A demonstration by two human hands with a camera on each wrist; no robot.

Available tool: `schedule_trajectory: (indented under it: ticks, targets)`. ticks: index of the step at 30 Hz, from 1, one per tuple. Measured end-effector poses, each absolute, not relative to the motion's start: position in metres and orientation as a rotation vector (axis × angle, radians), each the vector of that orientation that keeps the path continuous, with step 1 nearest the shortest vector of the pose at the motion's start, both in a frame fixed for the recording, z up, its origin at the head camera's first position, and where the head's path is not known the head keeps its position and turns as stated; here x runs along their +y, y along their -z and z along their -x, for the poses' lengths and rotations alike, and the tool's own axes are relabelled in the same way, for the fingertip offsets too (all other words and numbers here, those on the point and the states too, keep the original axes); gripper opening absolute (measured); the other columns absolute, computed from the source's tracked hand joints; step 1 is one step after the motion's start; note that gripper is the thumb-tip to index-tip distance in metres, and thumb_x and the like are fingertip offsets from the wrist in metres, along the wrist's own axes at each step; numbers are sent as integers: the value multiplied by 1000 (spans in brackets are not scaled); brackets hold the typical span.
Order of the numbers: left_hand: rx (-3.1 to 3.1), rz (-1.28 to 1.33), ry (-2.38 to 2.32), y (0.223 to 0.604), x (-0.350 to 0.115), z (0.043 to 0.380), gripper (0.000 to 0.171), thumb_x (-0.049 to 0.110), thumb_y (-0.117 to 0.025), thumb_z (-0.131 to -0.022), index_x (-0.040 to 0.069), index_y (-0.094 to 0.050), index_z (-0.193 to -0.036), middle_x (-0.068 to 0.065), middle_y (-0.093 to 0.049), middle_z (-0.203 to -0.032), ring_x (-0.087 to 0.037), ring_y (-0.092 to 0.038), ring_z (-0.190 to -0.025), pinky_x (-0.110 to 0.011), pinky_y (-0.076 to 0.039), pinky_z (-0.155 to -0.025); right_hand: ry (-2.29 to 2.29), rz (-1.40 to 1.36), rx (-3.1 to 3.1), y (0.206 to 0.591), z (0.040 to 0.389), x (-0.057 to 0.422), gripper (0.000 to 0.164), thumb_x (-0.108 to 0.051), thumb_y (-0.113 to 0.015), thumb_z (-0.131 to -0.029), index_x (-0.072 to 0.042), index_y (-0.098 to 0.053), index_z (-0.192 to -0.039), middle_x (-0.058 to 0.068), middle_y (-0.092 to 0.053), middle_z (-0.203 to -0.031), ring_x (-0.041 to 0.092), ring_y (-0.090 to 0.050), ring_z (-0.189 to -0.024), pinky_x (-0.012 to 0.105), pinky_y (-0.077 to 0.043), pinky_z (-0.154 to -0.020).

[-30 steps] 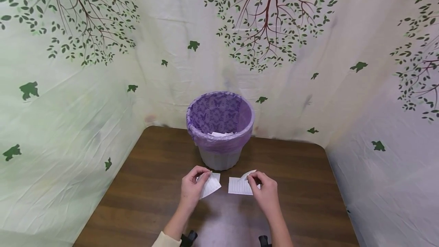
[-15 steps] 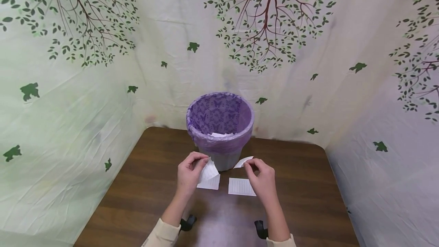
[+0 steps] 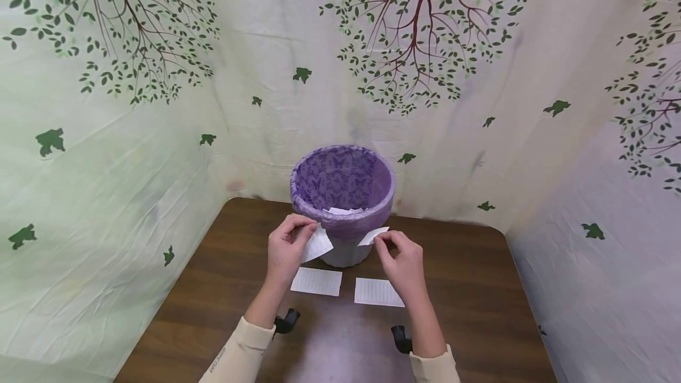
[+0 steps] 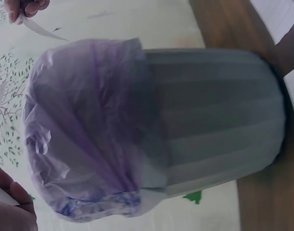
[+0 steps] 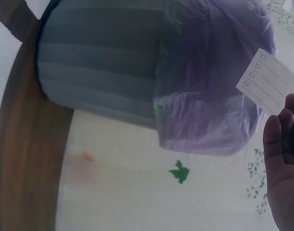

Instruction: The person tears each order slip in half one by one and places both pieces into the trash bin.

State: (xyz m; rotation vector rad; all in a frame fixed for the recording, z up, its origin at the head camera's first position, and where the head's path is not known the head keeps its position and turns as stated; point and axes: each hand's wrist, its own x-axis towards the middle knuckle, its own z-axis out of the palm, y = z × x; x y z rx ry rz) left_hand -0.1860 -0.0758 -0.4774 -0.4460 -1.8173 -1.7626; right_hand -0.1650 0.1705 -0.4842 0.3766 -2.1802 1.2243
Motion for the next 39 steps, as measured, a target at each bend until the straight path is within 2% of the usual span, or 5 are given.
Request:
schedule_trajectory:
  ticks: [7, 17, 30, 33, 39]
  targets:
    - [-1808, 417, 1783, 459, -74, 207, 2, 1, -78, -92, 0, -77, -94, -20, -74, -94, -7, -65, -94, -14, -53, -85, -1240, -416, -2125, 470, 182, 162, 7, 3, -79, -89, -4, -77, -89, 9, -77, -83, 6, -67, -77, 11, -52, -74]
    - [-1830, 384, 1755, 439, -67, 234, 12, 14, -78, -95, 2, -79, -98, -17, -74, -96, -9, -65, -93, -14, -53, -85, -1294, -393, -2073, 450, 202, 155, 4, -3, -76, -94, 0, -77, -91, 12, -78, -85, 5, -67, -80, 11, -49, -78]
    - [-1918, 325, 1704, 429, -65, 261, 14, 19, -77, -97, 6, -80, -102, -13, -76, -99, -18, -67, -100, -15, -55, -88, -1383, -415, -2061, 439, 218, 145, 4, -3, -76, -96, 0, -77, -94, 15, -77, -87, -3, -65, -78, 10, -49, -66]
    - [-1951, 293, 1675, 431, -64, 265, 13, 17, -78, -97, 6, -80, -102, -13, -76, -99, -22, -68, -100, -23, -56, -89, -1367, -436, -2061, 439, 221, 143, 6, -5, -76, -96, 0, -76, -93, 15, -77, -87, 2, -65, -78, 10, -49, -68]
    - [-2022, 228, 1620, 435, -61, 271, 12, 15, -79, -96, 5, -80, -101, -13, -78, -100, -29, -72, -102, -44, -54, -108, -1303, -426, -2140, 443, 227, 143, 5, -3, -75, -95, -2, -77, -91, 12, -77, -85, 9, -61, -73, 13, -46, -68]
